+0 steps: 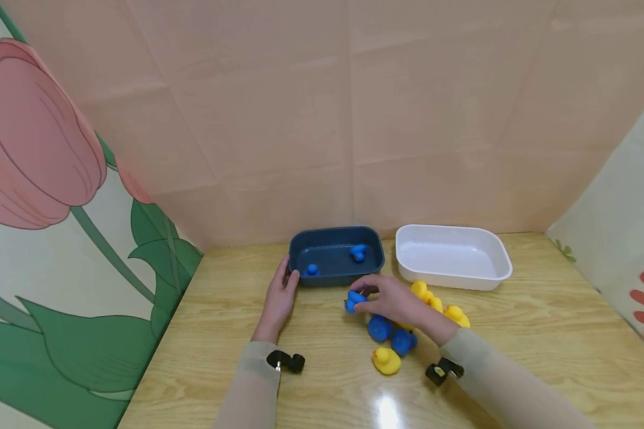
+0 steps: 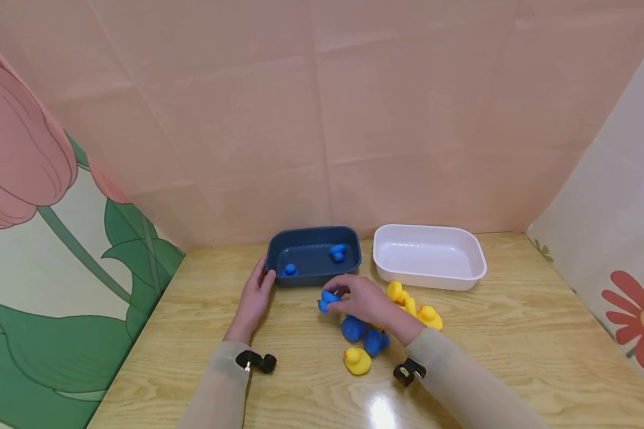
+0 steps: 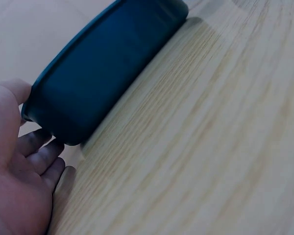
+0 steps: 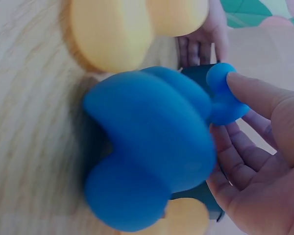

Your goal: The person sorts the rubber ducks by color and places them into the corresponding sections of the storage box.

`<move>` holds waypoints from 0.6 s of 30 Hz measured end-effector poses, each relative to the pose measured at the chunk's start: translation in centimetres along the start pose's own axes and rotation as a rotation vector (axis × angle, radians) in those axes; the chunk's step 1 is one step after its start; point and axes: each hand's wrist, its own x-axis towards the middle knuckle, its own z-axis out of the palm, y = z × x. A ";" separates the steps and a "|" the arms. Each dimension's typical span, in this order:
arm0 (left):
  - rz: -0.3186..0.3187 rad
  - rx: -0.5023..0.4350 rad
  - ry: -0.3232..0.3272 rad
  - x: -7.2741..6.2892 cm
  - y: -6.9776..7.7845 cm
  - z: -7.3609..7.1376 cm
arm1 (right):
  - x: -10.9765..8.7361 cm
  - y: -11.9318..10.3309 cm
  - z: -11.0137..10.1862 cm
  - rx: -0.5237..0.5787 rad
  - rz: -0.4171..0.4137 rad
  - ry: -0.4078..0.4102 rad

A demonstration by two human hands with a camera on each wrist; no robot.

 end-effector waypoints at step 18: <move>-0.006 -0.003 0.004 0.0 0.2 0.0 | 0.0 -2.3 -2.4 0.063 -0.034 0.210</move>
